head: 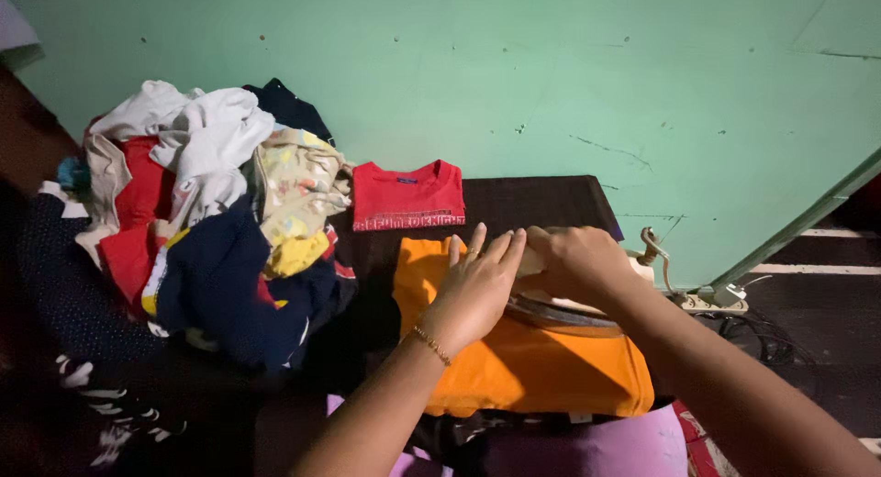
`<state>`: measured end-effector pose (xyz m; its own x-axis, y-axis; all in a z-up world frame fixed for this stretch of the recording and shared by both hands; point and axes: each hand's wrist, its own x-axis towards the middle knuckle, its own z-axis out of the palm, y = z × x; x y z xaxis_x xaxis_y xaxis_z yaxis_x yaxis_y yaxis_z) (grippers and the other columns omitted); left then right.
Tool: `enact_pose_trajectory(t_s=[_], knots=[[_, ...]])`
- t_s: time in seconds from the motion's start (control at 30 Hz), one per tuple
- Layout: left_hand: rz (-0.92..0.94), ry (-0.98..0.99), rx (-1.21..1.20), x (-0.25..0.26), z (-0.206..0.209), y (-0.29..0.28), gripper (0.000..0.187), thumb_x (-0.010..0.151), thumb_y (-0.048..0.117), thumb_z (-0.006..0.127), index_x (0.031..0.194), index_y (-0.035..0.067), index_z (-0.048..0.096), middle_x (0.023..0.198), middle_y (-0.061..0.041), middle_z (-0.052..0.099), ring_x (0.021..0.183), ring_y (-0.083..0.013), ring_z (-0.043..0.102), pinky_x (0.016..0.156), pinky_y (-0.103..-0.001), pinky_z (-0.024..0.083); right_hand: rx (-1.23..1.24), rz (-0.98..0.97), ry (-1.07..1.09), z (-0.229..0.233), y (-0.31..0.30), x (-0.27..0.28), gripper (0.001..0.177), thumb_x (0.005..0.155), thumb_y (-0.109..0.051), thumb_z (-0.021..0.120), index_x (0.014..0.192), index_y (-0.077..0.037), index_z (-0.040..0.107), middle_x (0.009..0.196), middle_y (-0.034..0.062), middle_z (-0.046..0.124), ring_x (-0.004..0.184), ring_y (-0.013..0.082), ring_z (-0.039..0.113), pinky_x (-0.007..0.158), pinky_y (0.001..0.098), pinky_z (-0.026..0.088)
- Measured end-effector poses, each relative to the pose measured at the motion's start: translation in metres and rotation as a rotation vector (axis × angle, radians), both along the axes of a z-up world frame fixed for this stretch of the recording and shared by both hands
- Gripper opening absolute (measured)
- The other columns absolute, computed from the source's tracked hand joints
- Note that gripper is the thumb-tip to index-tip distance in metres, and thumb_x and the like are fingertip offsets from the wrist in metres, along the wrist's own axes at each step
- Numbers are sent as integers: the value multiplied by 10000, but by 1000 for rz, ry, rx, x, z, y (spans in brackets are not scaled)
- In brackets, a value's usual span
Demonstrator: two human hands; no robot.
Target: The person irons an orange t-shirt on a dark table using a handheld iron. They repeatedly smooth the fabric, adjust the shirt's position, and iron different sections including the sleeves and body until the shirt appears flat.
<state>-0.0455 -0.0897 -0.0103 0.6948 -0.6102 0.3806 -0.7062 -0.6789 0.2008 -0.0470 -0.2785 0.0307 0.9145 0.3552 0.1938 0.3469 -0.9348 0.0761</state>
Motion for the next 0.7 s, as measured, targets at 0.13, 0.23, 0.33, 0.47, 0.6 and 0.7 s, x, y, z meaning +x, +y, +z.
enact_pose_trajectory(t_s=[0.13,0.23,0.33,0.47,0.6,0.7], knots=[[20,35,-26,21,-2,-13,664,901,6,526,1533,34,324,1549,-148,426,1445,-494,335,1134,-697,236,-40,-20,-26,1,-6,15,696,709,-589,810,1199,-126,636,913,112,753,825,339,736,662,455,588],[20,46,-30,34,-5,-19,653,919,18,516,1540,31,317,1573,-143,402,1449,-501,323,1144,-698,232,-27,-81,20,2,-7,25,744,697,-581,810,1267,-144,616,906,123,750,811,338,739,659,448,590],[25,69,-19,44,-4,-23,661,919,13,506,1547,34,301,1588,-142,379,1455,-499,311,1142,-699,225,-41,-95,4,3,-8,31,710,707,-607,806,1192,-119,631,920,116,750,828,335,739,679,449,593],[39,93,-9,52,-2,-27,703,908,0,506,1564,53,261,1613,-142,335,1461,-488,293,1142,-696,212,-15,-110,-8,4,-10,39,702,702,-610,810,1176,-121,640,901,131,751,826,341,736,698,458,586],[55,102,-61,55,-4,-22,751,896,6,518,1585,46,221,1632,-149,304,1468,-490,270,1143,-683,211,-15,-155,24,13,-17,48,617,725,-598,802,1074,-107,670,901,129,753,846,334,739,718,459,584],[98,56,-23,60,-9,-14,749,891,4,520,1581,24,229,1636,-149,311,1482,-480,263,1152,-685,192,119,-228,12,26,-31,52,614,709,-592,802,1092,-127,682,903,137,751,810,345,740,705,469,581]])
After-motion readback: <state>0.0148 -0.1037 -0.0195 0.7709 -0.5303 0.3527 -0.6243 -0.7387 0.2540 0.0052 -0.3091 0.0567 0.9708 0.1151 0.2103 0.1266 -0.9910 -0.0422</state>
